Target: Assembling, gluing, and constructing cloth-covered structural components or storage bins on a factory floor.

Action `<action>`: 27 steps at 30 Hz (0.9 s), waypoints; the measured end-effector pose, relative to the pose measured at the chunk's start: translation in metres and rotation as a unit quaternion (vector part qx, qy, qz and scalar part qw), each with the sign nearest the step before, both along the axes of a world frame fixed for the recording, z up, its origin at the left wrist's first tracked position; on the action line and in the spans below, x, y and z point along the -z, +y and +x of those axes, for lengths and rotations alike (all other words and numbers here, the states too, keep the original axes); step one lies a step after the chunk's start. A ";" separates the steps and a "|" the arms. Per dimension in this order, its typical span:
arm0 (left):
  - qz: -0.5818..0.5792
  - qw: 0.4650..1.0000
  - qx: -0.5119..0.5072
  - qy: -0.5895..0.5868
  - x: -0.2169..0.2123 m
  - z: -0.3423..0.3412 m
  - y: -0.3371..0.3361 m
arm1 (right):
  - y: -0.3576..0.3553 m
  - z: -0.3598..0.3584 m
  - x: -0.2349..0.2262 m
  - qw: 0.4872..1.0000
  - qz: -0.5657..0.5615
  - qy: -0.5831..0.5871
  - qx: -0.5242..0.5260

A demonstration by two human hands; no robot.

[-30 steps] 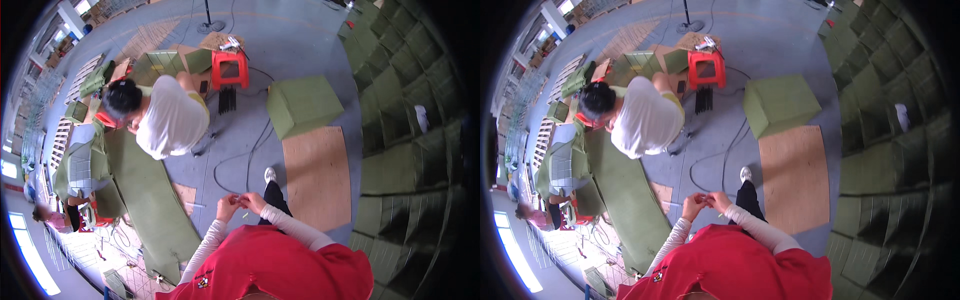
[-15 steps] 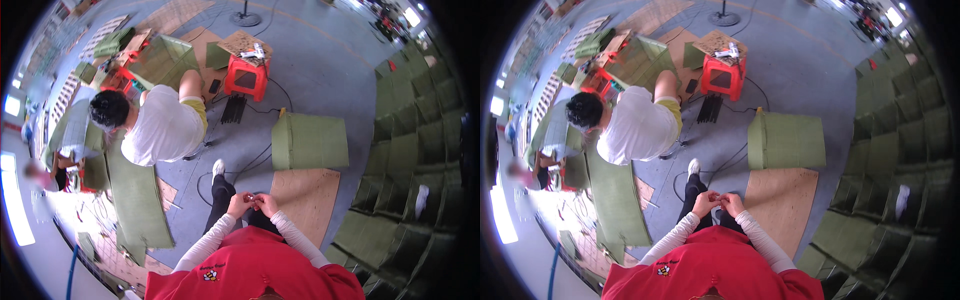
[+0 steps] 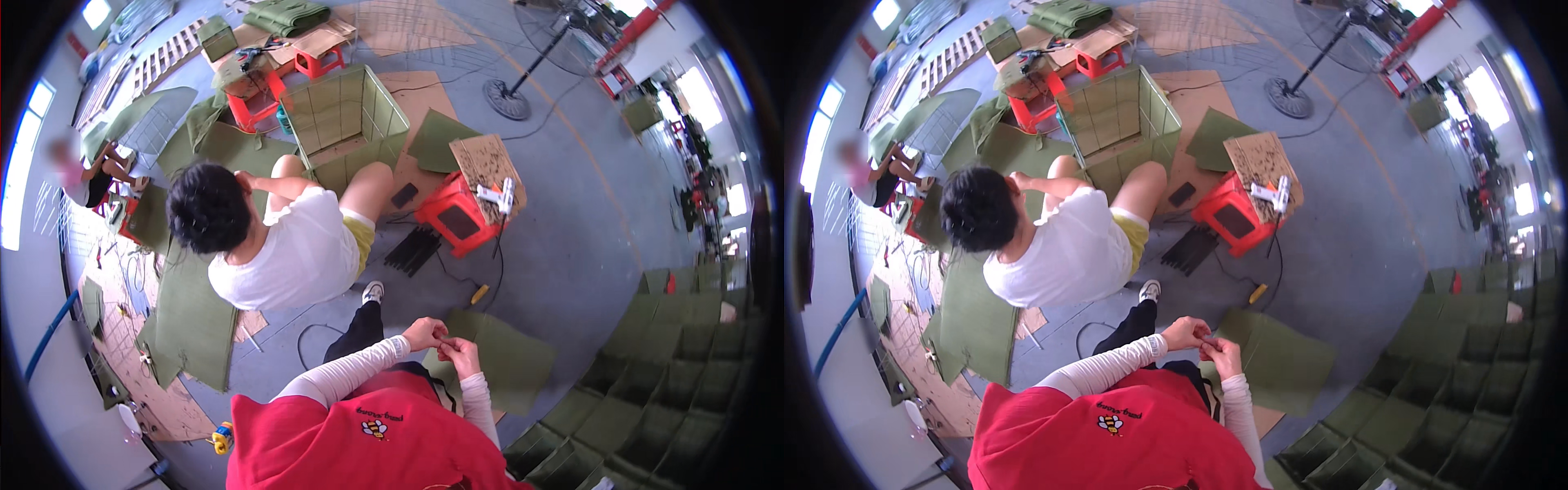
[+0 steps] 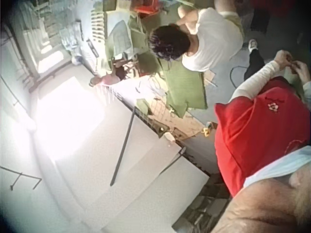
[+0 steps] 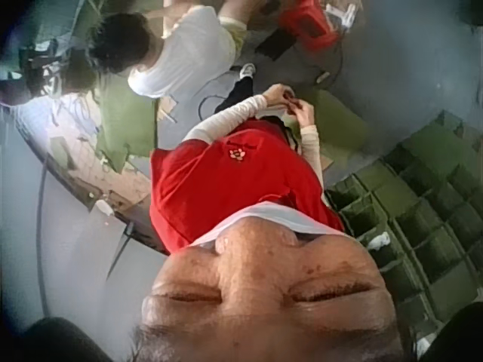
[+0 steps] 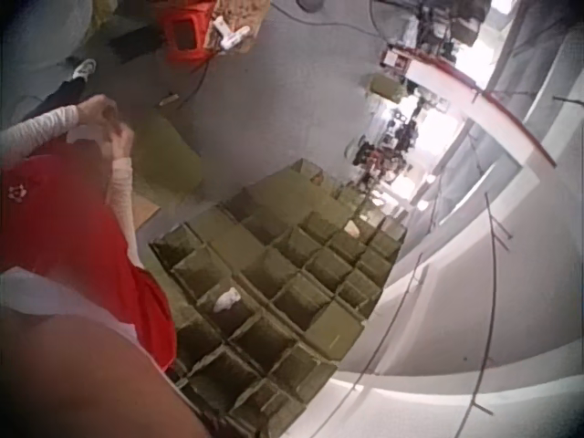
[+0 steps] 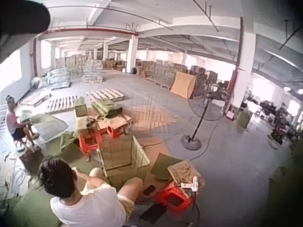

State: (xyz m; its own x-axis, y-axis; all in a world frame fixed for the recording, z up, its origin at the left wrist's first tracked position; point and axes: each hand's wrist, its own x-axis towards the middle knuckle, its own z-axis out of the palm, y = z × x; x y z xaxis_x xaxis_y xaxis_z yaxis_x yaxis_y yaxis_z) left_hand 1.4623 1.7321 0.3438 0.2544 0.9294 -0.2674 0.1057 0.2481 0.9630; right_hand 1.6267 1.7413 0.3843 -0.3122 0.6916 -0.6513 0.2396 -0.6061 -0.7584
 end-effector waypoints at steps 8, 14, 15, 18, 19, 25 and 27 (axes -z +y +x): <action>-0.119 0.990 0.013 -0.075 0.012 -0.017 0.090 | 0.097 -0.010 0.016 0.998 -0.060 -0.016 0.006; -0.149 0.985 -0.092 -0.002 0.025 -0.032 0.118 | 0.174 -0.032 0.043 0.972 -0.150 0.044 -0.178; -0.155 0.978 -0.139 0.016 0.026 -0.030 0.119 | 0.185 -0.037 0.047 0.965 -0.120 0.031 -0.230; -0.192 0.955 -0.223 0.042 0.030 -0.024 0.120 | 0.215 -0.050 0.062 0.939 -0.122 0.038 -0.318; -0.210 0.942 -0.258 0.043 0.031 -0.019 0.122 | 0.223 -0.050 0.068 0.926 -0.132 0.036 -0.352; -0.286 0.906 -0.312 -0.010 0.034 0.017 0.142 | 0.254 -0.026 0.085 0.903 -0.183 0.012 -0.389; -0.296 0.897 -0.324 -0.046 0.033 0.024 0.154 | 0.266 -0.017 0.085 0.909 -0.176 0.042 -0.375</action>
